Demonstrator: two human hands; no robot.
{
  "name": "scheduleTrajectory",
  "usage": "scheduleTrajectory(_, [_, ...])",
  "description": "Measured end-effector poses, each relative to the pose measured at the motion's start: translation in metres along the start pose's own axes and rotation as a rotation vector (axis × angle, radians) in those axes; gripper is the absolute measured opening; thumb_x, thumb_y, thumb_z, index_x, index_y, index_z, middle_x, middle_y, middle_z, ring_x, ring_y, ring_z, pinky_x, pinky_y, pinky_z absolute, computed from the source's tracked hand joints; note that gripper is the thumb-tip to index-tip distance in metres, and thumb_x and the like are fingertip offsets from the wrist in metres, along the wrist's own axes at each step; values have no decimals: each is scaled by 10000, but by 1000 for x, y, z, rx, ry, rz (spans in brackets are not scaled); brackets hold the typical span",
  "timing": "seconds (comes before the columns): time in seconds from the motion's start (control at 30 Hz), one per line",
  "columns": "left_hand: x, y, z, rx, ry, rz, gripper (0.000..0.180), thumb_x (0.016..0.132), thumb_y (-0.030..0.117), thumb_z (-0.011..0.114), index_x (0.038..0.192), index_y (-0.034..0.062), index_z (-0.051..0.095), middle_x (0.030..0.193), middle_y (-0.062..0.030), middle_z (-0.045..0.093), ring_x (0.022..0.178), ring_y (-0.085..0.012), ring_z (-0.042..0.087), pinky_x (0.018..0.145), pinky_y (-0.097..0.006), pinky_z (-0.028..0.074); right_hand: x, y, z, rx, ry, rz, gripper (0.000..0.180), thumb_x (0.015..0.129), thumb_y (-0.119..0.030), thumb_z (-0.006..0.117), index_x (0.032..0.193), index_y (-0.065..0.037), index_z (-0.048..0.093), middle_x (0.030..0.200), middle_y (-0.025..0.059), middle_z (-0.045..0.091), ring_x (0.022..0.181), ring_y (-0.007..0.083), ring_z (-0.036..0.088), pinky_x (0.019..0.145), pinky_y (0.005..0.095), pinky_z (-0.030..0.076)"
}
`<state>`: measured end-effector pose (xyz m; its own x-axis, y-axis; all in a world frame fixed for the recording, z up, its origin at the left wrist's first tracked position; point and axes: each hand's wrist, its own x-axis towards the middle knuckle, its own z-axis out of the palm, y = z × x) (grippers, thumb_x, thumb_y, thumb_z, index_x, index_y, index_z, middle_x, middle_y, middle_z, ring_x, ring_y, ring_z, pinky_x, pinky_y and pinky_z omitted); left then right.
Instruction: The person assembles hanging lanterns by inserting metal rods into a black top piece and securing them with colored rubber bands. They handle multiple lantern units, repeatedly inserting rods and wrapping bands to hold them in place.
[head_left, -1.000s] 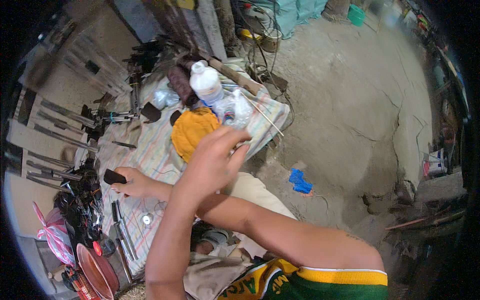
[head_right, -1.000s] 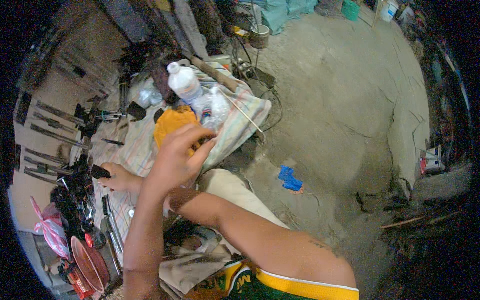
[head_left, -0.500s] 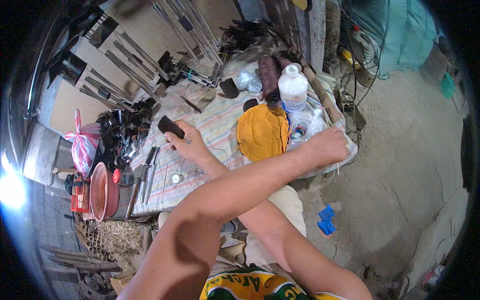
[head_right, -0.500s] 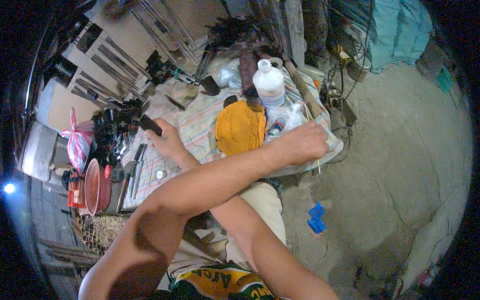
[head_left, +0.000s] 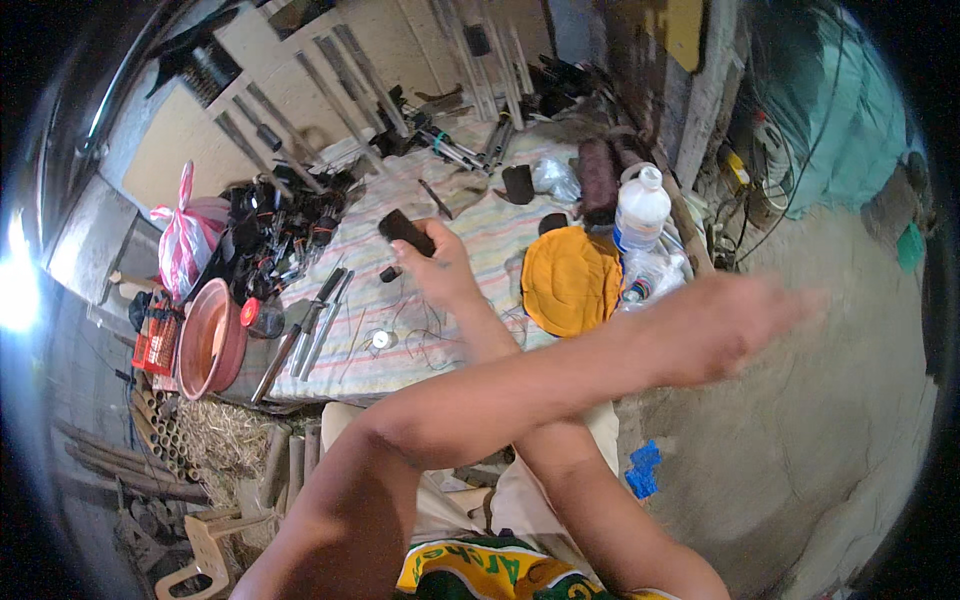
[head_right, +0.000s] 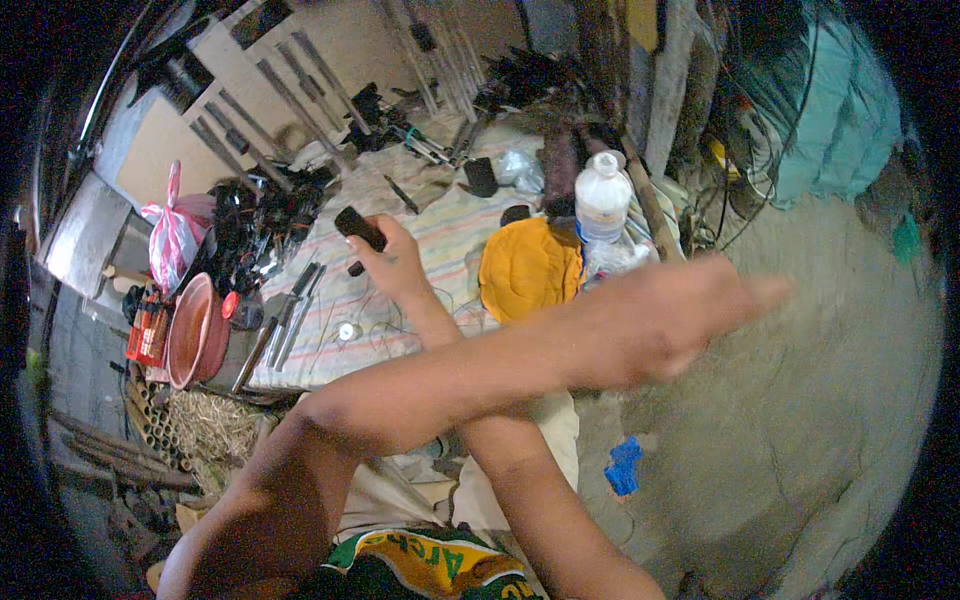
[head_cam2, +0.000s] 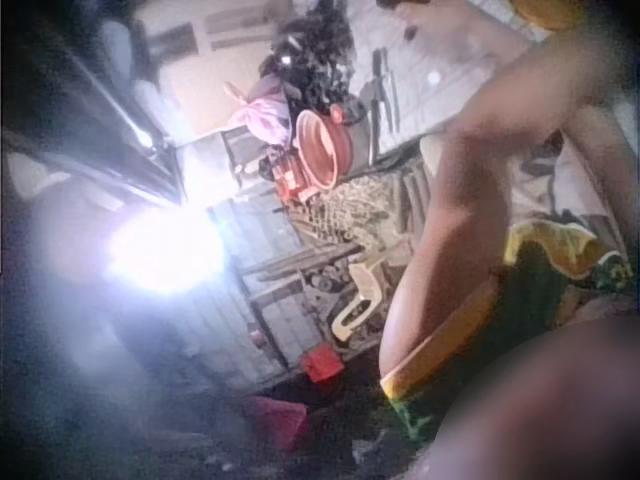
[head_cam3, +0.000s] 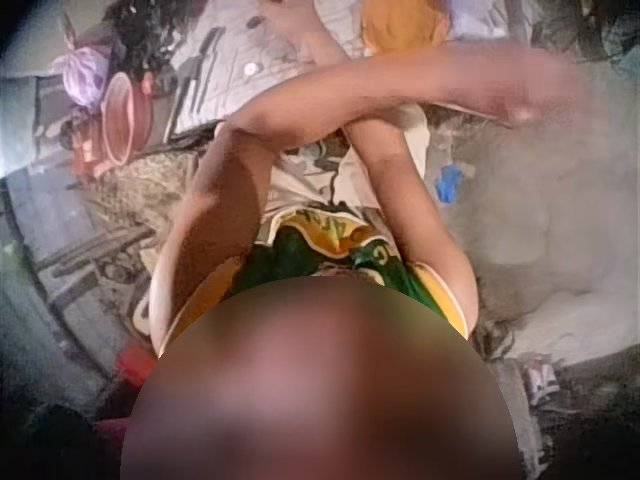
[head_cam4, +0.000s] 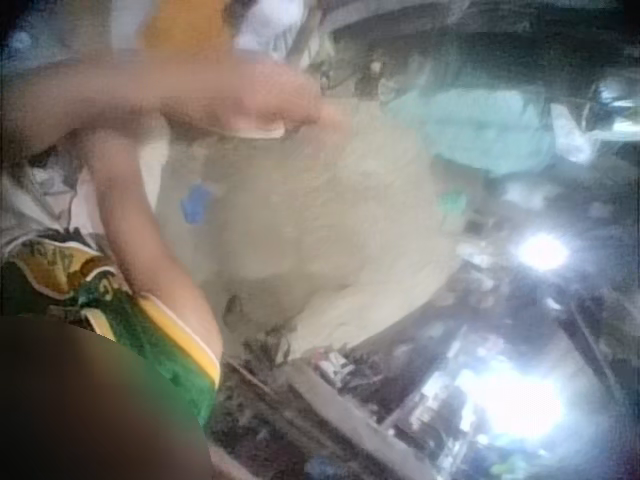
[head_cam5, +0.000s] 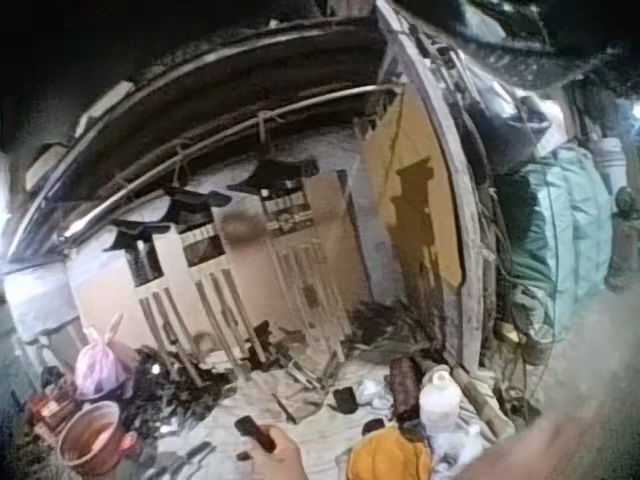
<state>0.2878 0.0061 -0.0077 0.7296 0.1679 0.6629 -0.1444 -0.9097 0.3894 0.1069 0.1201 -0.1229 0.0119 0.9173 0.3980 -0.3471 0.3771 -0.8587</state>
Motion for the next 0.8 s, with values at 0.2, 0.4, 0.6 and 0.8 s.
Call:
scheduleTrajectory(0.2, [-105,23,-165,-278,721,-611,290,865,16,613,1147,-48,630,990,-147,692,802,-259,683,792,-378,567,0,-2,-4,34,20,-74,239,872,-155,715,1021,8,624,851,15,626,735,93,545,657,269,463])
scheduleTrajectory(0.4, [-247,65,-230,-502,1128,-511,326,894,5,607,1220,-5,586,952,-122,652,842,-214,629,705,-357,546,2,-12,-3,-13,-77,40,268,872,-186,730,1024,10,628,868,21,645,763,80,584,659,237,467])
scheduleTrajectory(0.6, [-314,77,-237,-196,1291,-574,203,959,9,571,1151,-49,598,941,-145,671,798,-181,660,703,-325,568,-8,-8,28,-22,-290,203,300,881,-173,724,1090,7,607,907,29,654,794,83,596,709,253,489])
scheduleTrajectory(0.8, [-321,79,-250,98,1351,-573,158,967,39,576,1091,-58,585,881,-143,675,762,-179,675,685,-303,579,-20,-15,53,-31,-413,250,311,876,-132,724,1125,14,608,945,28,661,814,88,606,759,256,510])
